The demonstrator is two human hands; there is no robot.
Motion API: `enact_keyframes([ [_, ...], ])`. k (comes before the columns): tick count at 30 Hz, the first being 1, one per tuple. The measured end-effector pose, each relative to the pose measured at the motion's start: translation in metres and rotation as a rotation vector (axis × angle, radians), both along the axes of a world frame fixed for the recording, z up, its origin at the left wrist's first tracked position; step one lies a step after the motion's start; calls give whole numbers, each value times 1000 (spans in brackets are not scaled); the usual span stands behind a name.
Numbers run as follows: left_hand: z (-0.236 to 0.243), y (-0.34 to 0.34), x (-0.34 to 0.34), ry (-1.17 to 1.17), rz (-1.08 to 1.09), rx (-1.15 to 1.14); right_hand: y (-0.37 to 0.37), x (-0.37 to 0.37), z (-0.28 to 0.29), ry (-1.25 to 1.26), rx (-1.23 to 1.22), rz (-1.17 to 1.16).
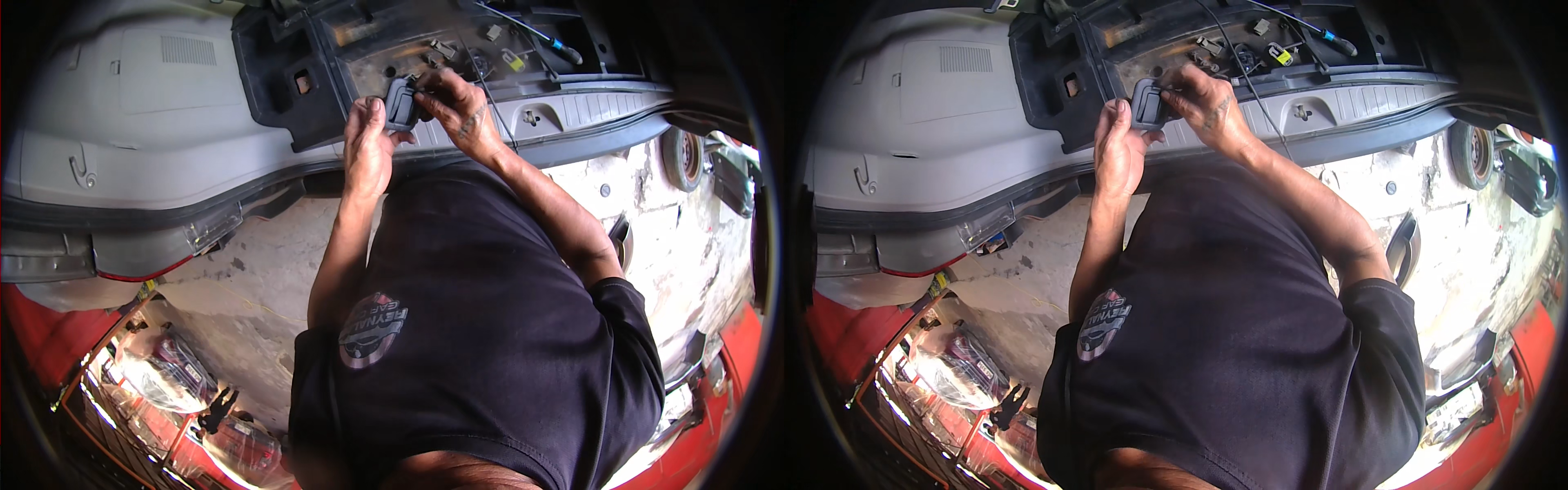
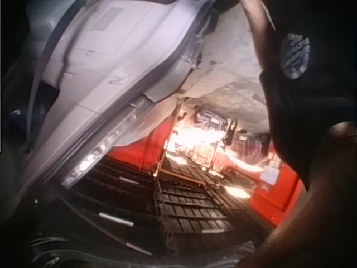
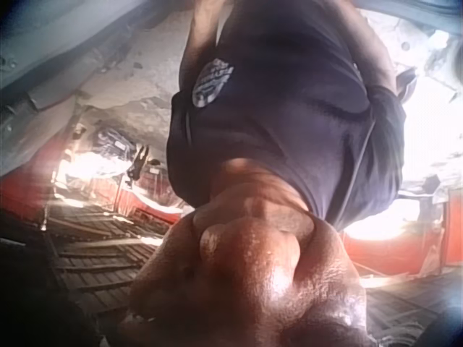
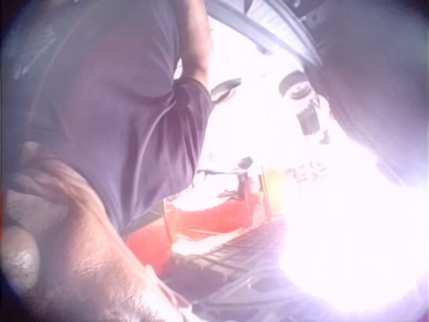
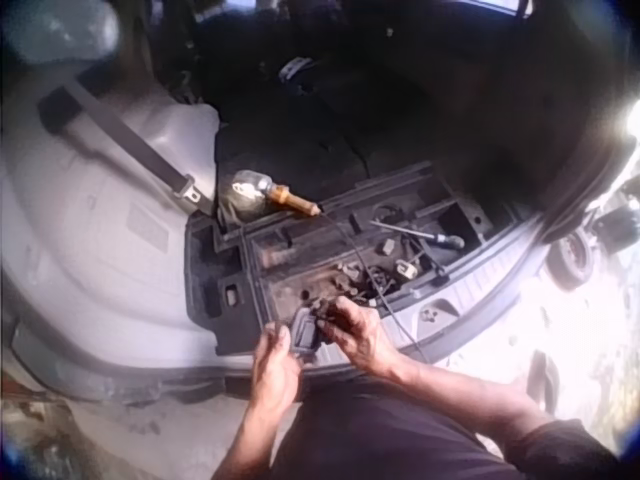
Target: The person fits a black plastic latch cover into a slot in the rear interior panel of a vehicle and then secures it by hand and using a screwdriver.
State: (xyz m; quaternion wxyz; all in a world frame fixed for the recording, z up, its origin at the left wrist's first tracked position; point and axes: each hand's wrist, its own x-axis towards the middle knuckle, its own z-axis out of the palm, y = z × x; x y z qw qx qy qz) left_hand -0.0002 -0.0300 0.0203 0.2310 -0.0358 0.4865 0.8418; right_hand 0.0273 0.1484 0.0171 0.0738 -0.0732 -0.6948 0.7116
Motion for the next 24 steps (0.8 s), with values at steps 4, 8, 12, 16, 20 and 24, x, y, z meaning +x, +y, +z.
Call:
enact_keyframes([
  [4, -10, 7, -5, 76, -20, -100, 0, -1, -6, 184, 345, 44],
  [8, -6, 13, -3, 4, 53, 44, -4, -1, -3, 161, 356, 19],
  [12, 3, 17, -5, -65, 20, 150, -4, -3, -16, 12, 164, 61],
  [16, -12, 11, -10, -108, -26, 64, -3, -4, -13, -76, 146, 128],
  [20, -37, 7, -13, -93, 120, 66, -11, -4, -20, -23, 129, 199],
  [24, -44, 7, -18, -119, 175, 180, -18, 3, -7, 146, 387, 242],
])
